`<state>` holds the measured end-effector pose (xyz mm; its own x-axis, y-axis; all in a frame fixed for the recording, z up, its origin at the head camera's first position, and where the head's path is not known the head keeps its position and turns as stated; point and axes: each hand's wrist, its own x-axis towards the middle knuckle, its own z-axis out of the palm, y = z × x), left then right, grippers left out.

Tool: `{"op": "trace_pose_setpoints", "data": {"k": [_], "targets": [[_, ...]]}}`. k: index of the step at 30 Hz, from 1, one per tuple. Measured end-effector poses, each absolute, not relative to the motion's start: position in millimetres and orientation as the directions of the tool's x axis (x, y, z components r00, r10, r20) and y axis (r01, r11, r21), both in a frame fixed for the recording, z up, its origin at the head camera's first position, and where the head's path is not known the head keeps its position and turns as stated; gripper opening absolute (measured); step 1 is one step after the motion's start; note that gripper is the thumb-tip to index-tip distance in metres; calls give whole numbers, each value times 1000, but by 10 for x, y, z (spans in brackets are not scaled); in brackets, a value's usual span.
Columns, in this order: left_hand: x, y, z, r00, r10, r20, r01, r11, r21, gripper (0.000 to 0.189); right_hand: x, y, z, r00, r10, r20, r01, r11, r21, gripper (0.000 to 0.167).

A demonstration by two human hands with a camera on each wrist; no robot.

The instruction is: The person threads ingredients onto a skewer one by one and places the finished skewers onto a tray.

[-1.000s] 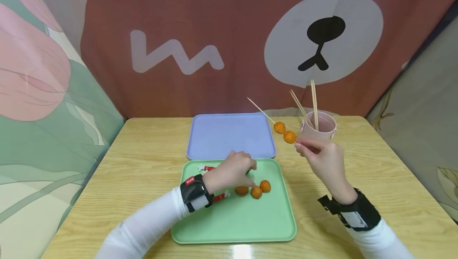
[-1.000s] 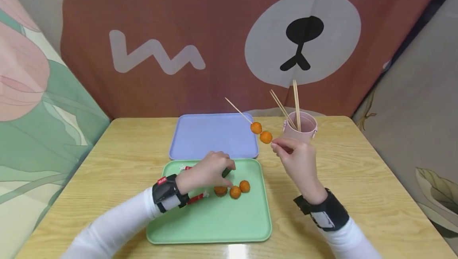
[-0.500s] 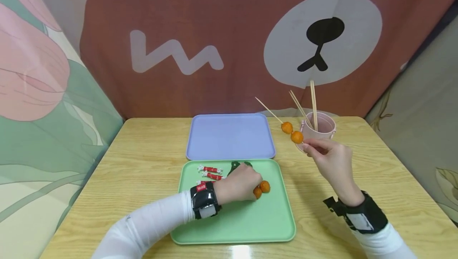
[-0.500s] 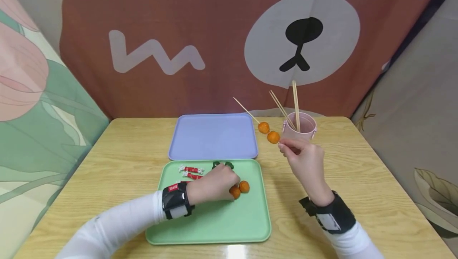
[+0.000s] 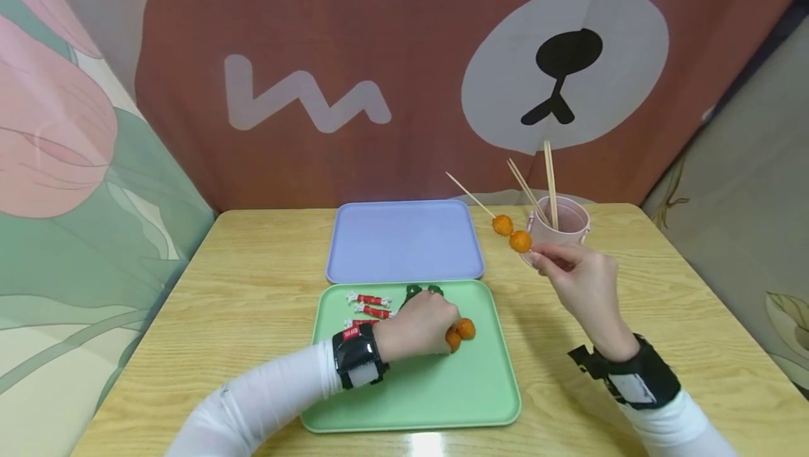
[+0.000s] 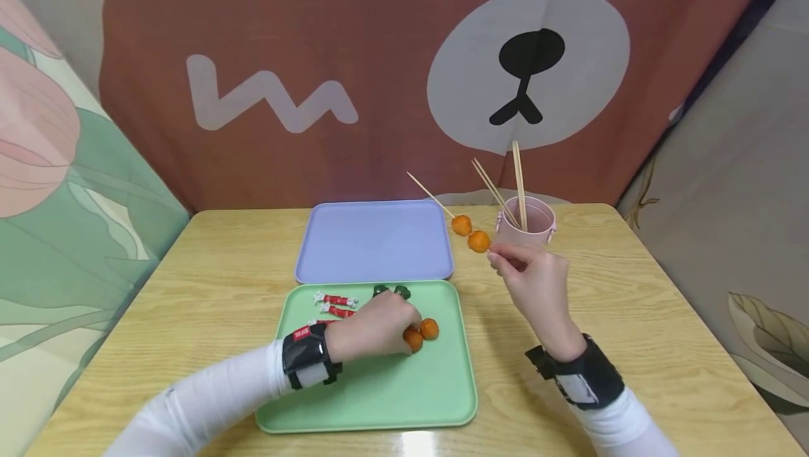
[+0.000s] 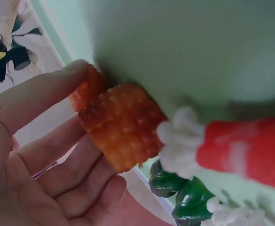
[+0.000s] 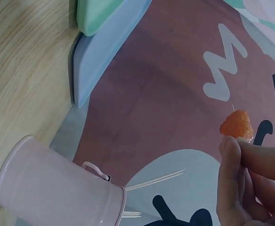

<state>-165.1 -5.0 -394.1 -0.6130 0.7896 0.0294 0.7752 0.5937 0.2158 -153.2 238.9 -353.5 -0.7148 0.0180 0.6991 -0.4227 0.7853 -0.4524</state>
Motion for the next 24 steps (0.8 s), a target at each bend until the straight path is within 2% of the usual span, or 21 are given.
{"op": "trace_pose_setpoints", "data": {"k": [2, 6, 9, 12, 17, 24], "targets": [[-1673, -65, -3929, -641, 767, 33, 744, 610, 273, 22, -1536, 2389, -3534, -711, 20, 702, -420, 789, -448, 14], [-1737, -134, -3874, -719, 694, 36, 626, 625, 466, 11, -1561, 2375, -3523, -700, 19, 714, -431, 786, -443, 15], [-1787, -220, -3805, -772, 636, 25, 496, 577, 649, 24, -1574, 2342, -3502, -703, 22, 711, -443, 769, -461, 14], [-1835, -325, -3744, -816, 577, 42, 397, 506, 766, 26, -1605, 2293, -3481, -702, 24, 711, -455, 754, -474, 13], [-1929, -498, -3692, -867, 492, 79, 292, 373, 881, 27, -1665, 2212, -3439, -699, 19, 715, -487, 719, -496, 11], [-2029, -683, -3572, -916, 398, 53, 119, 144, 982, 33, -1688, 2103, -3376, -690, 27, 723, -528, 665, -529, 10]]}}
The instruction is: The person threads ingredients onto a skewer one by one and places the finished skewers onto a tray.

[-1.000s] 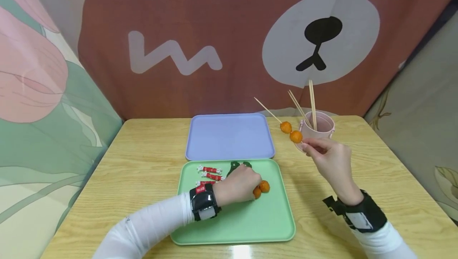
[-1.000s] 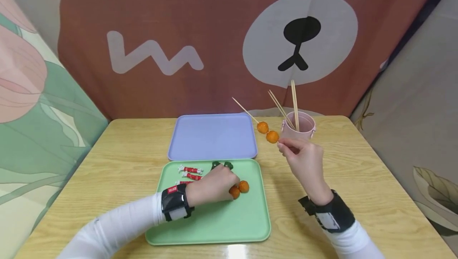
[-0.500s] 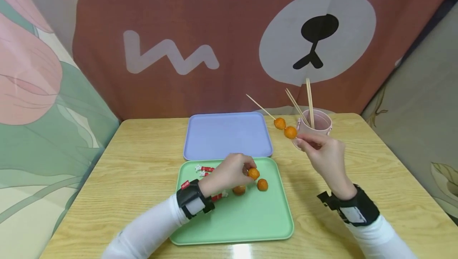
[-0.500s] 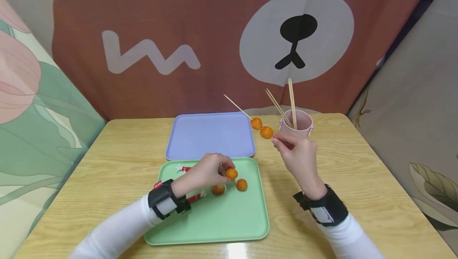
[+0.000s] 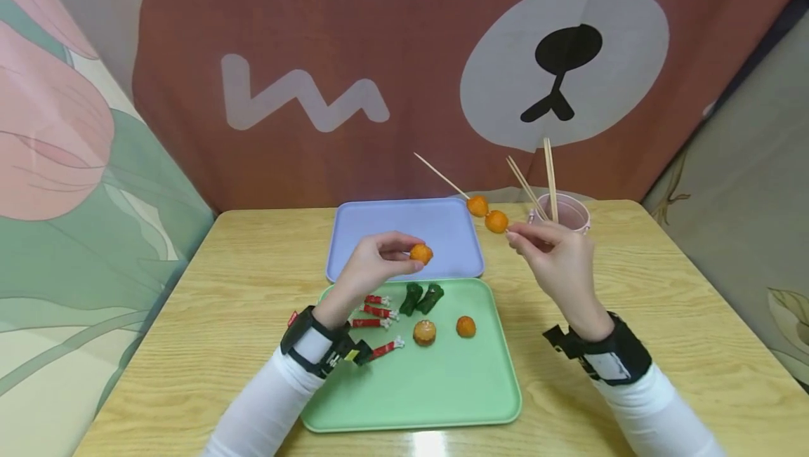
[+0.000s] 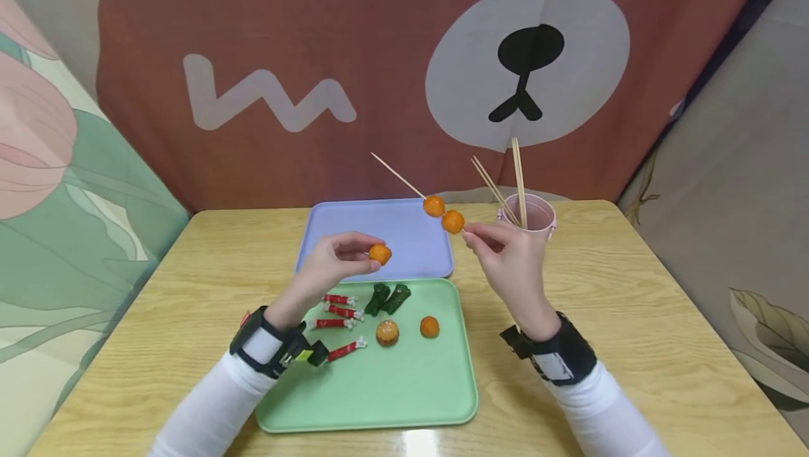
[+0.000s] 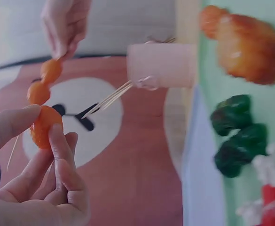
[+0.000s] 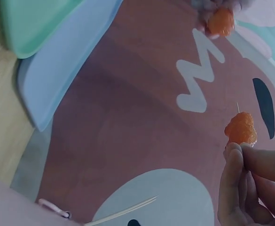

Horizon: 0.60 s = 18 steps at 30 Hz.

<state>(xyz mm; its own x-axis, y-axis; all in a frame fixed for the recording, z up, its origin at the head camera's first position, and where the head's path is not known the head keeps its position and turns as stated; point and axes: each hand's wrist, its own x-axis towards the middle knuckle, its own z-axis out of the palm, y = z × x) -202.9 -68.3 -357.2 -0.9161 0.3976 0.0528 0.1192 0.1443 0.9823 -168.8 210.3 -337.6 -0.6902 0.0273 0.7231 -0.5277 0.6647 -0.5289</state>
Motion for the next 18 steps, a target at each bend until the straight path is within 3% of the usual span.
{"op": "trace_pose_setpoints", "data": {"k": [11, 18], "targets": [[-2165, -904, -3316, -920, 355, 163, 122, -133, 984, 35, -1667, 1990, -3326, -698, 33, 715, -562, 594, -576, 11], [-2207, -924, -3170, -954, 265, 140, 50, -322, 945, 21, -1655, 1957, -3287, -689, 18, 725, -576, 593, -562, 10]]}}
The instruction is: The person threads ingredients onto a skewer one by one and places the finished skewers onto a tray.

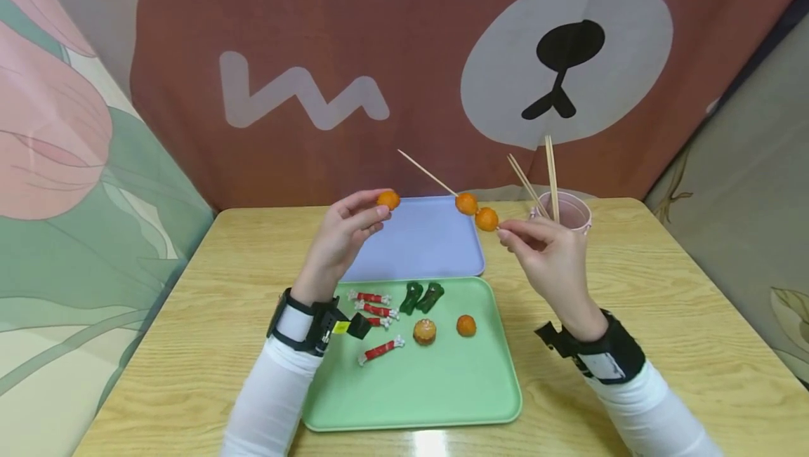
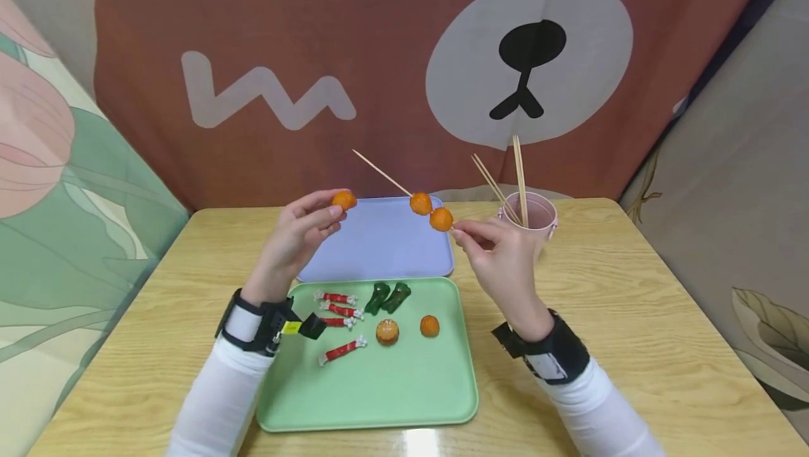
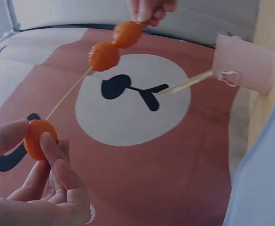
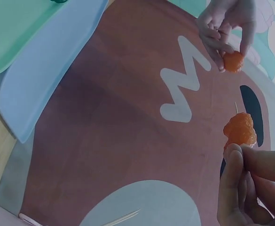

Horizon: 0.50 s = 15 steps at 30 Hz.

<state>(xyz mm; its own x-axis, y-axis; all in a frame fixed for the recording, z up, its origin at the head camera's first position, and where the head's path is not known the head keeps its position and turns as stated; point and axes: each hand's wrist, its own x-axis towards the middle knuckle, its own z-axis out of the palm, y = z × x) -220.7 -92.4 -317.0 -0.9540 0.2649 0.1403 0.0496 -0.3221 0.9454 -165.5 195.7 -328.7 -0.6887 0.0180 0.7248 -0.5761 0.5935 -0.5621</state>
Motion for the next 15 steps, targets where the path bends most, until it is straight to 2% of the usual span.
{"op": "trace_pose_setpoints", "data": {"k": [5, 10, 15], "targets": [[-2211, -912, -3096, -958, 248, 144, 26, -425, 905, 26, -1649, 1960, -3270, -682, 26, 731, -579, 591, -562, 10], [-2211, -903, -3064, -958, 245, 151, 25, -451, 892, 31, -1649, 1967, -3261, -684, 46, 728, -575, 580, -577, 10], [-2227, -904, -3066, -940, 302, 162, -18, -516, 856, 33, -1655, 1979, -3252, -681, 35, 732, -573, 598, -561, 11]]}}
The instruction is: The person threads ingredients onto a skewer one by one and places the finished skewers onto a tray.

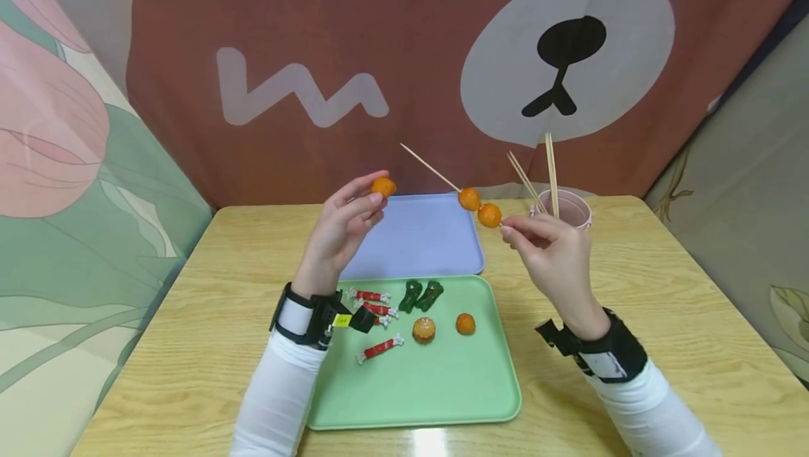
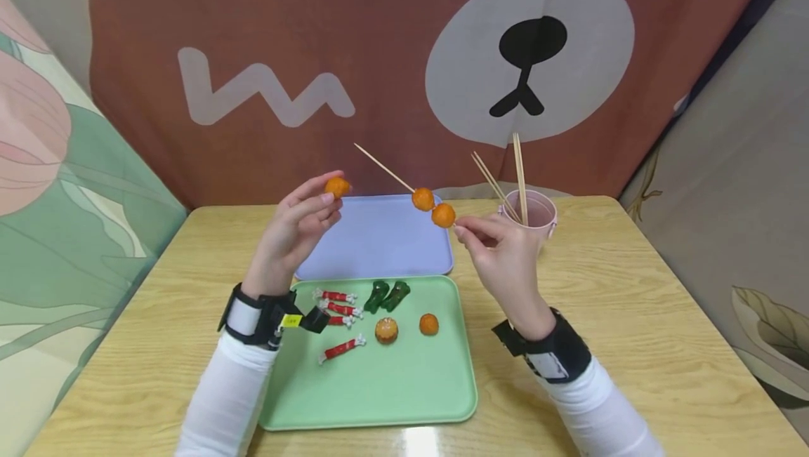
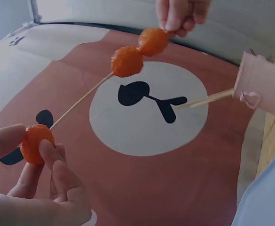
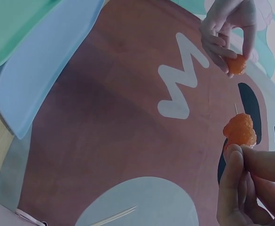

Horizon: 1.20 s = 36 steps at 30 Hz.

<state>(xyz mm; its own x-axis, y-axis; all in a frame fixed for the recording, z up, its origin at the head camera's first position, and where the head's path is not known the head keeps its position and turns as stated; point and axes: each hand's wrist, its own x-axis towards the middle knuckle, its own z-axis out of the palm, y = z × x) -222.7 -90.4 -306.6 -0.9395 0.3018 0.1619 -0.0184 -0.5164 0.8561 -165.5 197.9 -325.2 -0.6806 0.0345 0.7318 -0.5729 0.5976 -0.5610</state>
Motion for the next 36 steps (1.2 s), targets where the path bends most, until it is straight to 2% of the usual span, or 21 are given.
{"op": "trace_pose_setpoints", "data": {"k": [6, 11, 15, 20, 28, 36], "targets": [[-2238, -931, -3088, -902, 383, 202, -102, -641, 761, 34, -1647, 1980, -3257, -671, 22, 741, -582, 603, -545, 11], [-2233, -935, -3106, -886, 392, 248, -125, -716, 687, 19, -1604, 1956, -3264, -643, -1, 766, -625, 579, -524, 10], [-2236, -939, -3113, -888, 396, 234, -189, -778, 599, 15, -1565, 1939, -3251, -621, -16, 784, -645, 579, -499, 12], [-2235, -950, -3094, -901, 394, 182, -259, -824, 504, 17, -1531, 1953, -3241, -633, -34, 774, -638, 590, -496, 13], [-2226, -980, -3061, -908, 382, 175, -261, -839, 477, 31, -1495, 1968, -3252, -629, -62, 775, -641, 604, -473, 15], [-2229, -987, -3054, -921, 347, 179, -210, -827, 522, 28, -1468, 1942, -3242, -632, -91, 770, -646, 610, -458, 16]]}}
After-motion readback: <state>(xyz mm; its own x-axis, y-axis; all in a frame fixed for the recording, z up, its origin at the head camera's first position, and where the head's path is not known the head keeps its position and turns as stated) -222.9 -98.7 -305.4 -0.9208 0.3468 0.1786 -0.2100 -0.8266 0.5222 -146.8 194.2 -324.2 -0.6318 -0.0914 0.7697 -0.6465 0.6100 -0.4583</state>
